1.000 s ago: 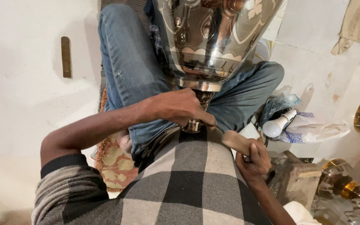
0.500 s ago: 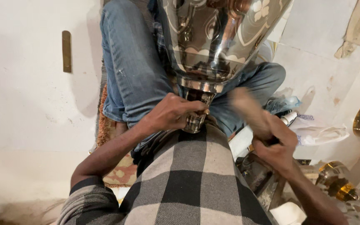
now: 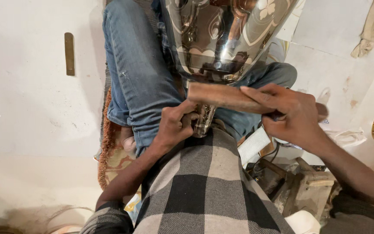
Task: The person sits cross-legged on the floor and repeatedly strikes the rim of a large, polished metal vessel with a wooden mallet. They hold the vessel steady with one hand while striking with the other, occasionally rotating the object to access different sections of the rim.
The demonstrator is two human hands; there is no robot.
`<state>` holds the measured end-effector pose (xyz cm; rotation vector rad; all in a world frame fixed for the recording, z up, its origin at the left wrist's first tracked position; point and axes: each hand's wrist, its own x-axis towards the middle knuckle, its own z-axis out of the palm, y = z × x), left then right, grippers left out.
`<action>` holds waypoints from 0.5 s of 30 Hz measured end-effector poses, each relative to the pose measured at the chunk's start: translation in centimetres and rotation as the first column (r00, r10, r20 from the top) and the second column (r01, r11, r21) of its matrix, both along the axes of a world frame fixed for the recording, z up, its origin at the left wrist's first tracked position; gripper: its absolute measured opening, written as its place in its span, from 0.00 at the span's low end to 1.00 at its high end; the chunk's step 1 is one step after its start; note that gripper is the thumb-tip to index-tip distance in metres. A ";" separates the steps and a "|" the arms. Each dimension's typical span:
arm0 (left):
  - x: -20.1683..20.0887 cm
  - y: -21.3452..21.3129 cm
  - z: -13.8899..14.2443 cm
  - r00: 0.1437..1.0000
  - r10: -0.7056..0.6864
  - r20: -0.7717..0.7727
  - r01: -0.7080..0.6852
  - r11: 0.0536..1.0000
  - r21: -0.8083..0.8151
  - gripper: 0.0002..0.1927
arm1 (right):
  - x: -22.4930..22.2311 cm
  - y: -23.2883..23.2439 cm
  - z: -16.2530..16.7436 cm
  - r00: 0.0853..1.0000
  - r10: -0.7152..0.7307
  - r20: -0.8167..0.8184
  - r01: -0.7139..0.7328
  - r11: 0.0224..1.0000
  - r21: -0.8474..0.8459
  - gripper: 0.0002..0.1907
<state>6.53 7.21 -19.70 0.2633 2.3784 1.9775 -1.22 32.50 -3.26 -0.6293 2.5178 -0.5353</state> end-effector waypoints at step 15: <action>0.8 1.7 0.6 0.984 0.155 0.085 -0.174 0.925 0.338 0.18 | -0.5 -0.5 -1.7 0.979 -0.161 0.126 0.178 0.974 -0.138 0.43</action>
